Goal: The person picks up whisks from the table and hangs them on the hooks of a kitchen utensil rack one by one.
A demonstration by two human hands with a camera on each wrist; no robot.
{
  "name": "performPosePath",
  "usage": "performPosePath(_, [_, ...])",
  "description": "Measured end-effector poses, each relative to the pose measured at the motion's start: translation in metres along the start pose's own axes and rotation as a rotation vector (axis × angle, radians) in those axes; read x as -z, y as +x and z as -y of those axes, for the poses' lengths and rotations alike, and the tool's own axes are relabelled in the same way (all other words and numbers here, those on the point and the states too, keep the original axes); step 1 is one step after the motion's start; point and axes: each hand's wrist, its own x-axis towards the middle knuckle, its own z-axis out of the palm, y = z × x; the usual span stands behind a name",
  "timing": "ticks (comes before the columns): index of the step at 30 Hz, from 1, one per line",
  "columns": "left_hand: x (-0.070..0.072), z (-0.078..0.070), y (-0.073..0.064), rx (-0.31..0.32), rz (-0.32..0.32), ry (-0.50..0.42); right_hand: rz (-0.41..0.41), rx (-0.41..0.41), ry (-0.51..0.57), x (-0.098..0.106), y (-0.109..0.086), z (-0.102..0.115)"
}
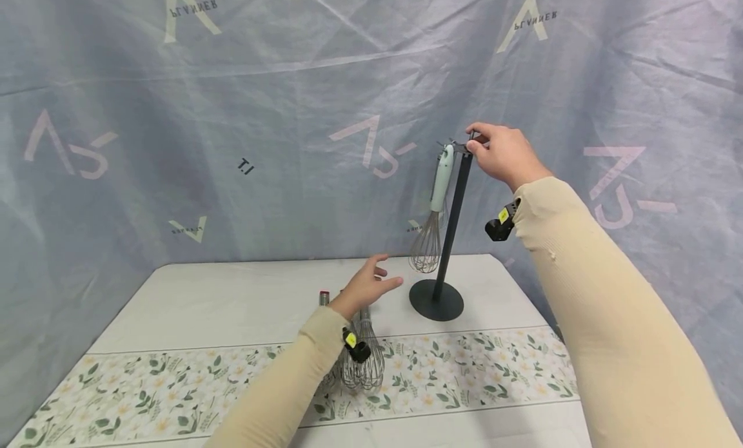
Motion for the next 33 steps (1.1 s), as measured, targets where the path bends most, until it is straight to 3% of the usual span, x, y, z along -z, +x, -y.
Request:
performPosePath(6, [0.031,0.025,-0.037,0.02,-0.089,-0.047,0.023,0.0,0.008,0.005,0.003,0.0])
performPosePath(12, [0.051,0.059,-0.055,0.065,-0.198,-0.115,0.028,-0.007,-0.027,0.013,0.006,-0.001])
performPosePath(19, [0.055,0.083,-0.057,0.162,-0.281,-0.196,0.017,-0.018,-0.029,0.02,0.005,-0.007])
performPosePath(23, [0.052,0.089,-0.053,0.19,-0.308,-0.185,0.014,-0.025,-0.024,0.023,0.005,-0.009])
performPosePath(27, [0.05,0.095,-0.051,0.219,-0.304,-0.124,0.021,-0.043,-0.02,0.025,0.005,-0.01])
performPosePath(33, [0.043,0.098,-0.053,0.283,-0.252,-0.104,0.01,-0.033,-0.02,0.022,0.007,-0.008])
